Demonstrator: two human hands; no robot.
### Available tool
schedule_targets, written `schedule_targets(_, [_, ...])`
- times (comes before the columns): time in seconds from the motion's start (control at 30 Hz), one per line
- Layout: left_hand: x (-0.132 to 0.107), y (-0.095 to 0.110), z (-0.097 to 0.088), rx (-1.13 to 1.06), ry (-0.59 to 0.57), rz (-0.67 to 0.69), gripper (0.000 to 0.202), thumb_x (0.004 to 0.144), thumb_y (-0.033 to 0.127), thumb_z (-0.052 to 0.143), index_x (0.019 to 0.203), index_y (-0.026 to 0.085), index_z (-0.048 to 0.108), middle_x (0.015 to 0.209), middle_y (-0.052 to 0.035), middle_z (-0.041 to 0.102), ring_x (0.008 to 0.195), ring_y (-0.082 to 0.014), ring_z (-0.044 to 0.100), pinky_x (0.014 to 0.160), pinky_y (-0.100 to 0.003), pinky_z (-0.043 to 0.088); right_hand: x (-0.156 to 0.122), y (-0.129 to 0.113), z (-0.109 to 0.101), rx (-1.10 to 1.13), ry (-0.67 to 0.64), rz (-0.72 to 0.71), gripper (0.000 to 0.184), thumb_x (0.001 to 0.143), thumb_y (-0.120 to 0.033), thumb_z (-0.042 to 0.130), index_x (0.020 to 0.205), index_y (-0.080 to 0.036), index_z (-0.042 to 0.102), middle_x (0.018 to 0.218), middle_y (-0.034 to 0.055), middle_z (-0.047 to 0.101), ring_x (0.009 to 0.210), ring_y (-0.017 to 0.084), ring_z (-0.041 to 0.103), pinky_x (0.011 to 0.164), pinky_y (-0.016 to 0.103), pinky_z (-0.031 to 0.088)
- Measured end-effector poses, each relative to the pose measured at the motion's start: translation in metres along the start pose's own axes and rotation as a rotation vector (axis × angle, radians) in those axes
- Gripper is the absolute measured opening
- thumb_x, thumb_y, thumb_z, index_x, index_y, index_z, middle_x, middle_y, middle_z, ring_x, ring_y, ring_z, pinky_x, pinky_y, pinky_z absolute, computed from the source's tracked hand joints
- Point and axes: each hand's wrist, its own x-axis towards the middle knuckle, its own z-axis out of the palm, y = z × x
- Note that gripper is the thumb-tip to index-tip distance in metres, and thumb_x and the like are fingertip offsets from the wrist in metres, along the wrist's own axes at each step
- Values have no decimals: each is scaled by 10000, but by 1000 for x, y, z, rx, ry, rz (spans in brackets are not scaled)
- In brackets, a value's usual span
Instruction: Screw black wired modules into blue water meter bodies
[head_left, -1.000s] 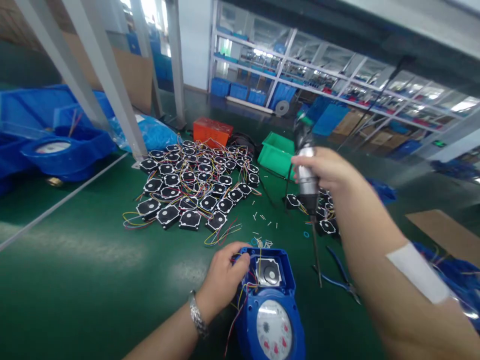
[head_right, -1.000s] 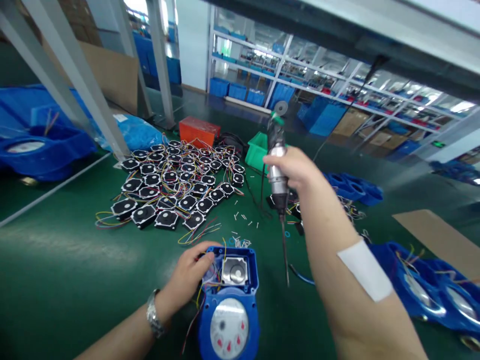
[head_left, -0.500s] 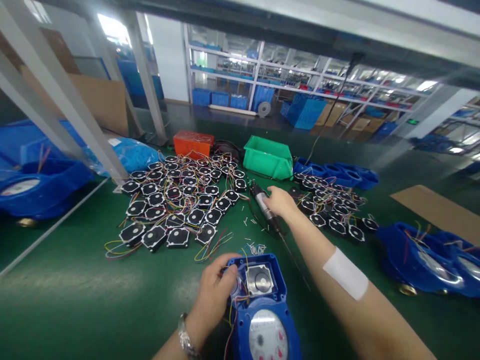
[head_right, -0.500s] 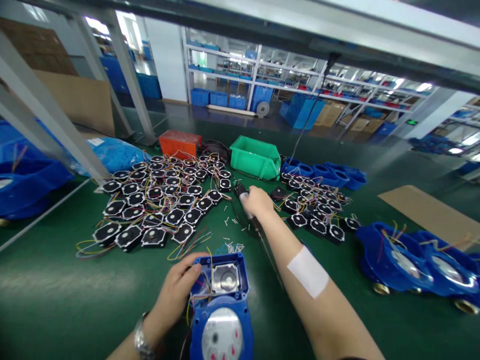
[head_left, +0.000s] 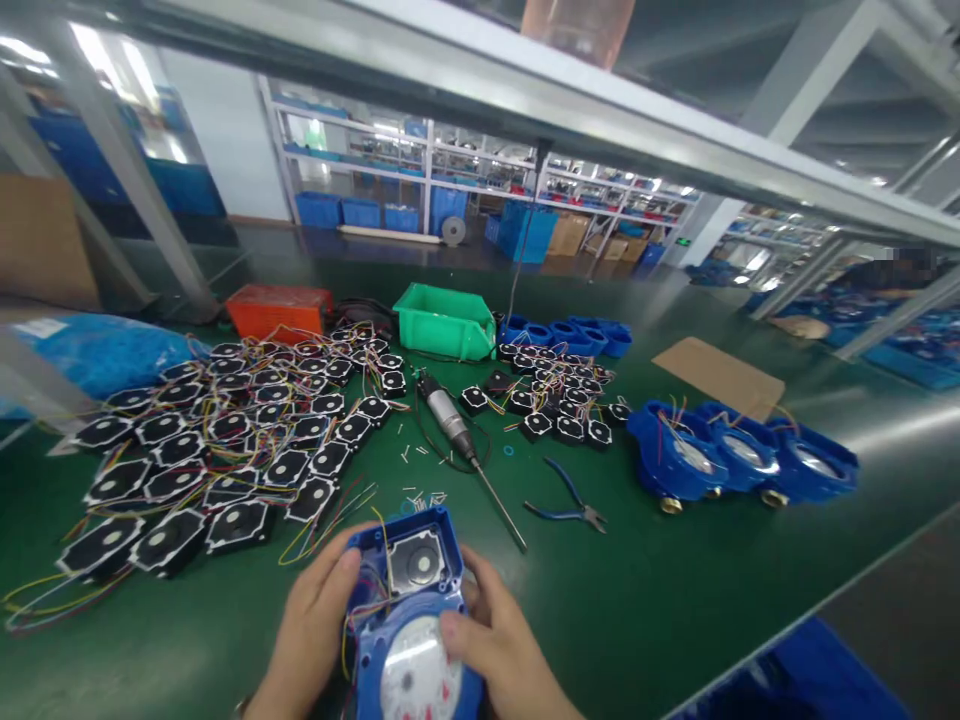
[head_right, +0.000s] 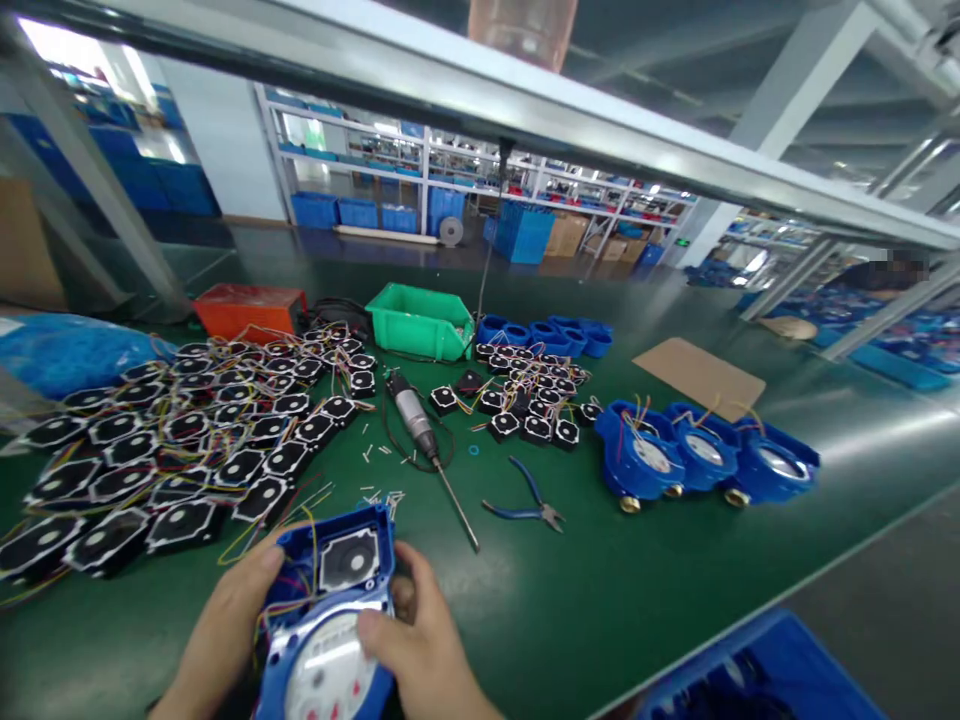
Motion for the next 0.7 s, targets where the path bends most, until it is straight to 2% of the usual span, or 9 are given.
schedule_targets(0.13, [-2, -8, 2, -150, -159, 55, 659, 685, 667, 371, 1067, 170, 571, 1063, -88, 610, 980, -268, 546, 828, -352, 454, -9, -5, -4, 121, 57, -5, 933, 527, -397, 726, 1229, -93, 192, 1029, 150, 452, 855, 192, 526, 735, 248, 432])
schedule_targets(0.2, [-2, -13, 3, -218, -149, 39, 696, 691, 682, 337, 1098, 155, 541, 1021, -106, 620, 870, -252, 583, 732, -341, 488, -24, -19, -13, 148, 133, 5, 954, 492, -379, 738, 1231, -94, 207, 1052, 162, 443, 832, 207, 535, 720, 265, 446])
schedule_targets(0.27, [0, -15, 3, -181, -82, 9, 646, 704, 641, 385, 1069, 132, 542, 951, -114, 634, 748, -214, 592, 661, -314, 490, -42, -37, -26, 156, 279, -1, 953, 489, -372, 734, 1244, -112, 213, 1072, 162, 438, 815, 220, 541, 714, 293, 458])
schedule_targets(0.4, [4, -11, 0, 19, 42, -80, 532, 634, 557, 562, 945, 127, 584, 842, -91, 650, 669, -172, 576, 643, -274, 484, -73, -73, -62, 85, 603, -50, 947, 480, -376, 730, 1262, -176, 234, 1057, 133, 460, 751, 229, 552, 656, 323, 476])
schedule_targets(0.57, [5, -5, 6, 61, 39, -107, 484, 581, 537, 603, 869, 148, 605, 779, -67, 658, 650, -166, 576, 638, -266, 491, -85, -102, -117, 13, 977, -92, 1062, 310, -268, 756, 1257, -197, 279, 957, 71, 511, 663, 179, 548, 526, 216, 475])
schedule_targets(0.63, [5, -8, 8, 69, 17, -96, 460, 589, 522, 601, 861, 151, 605, 785, -66, 658, 664, -167, 577, 644, -264, 488, -84, -108, -140, 50, 1075, -83, 1110, 274, -226, 738, 1274, -184, 257, 908, 56, 521, 602, 143, 530, 486, 187, 463])
schedule_targets(0.7, [6, -11, 10, 80, 5, -83, 431, 609, 503, 593, 859, 153, 606, 786, -64, 656, 673, -170, 578, 638, -265, 485, -82, -114, -163, 26, 1107, -112, 1091, 285, -246, 736, 1266, -156, 267, 860, 61, 524, 565, 121, 510, 459, 174, 450])
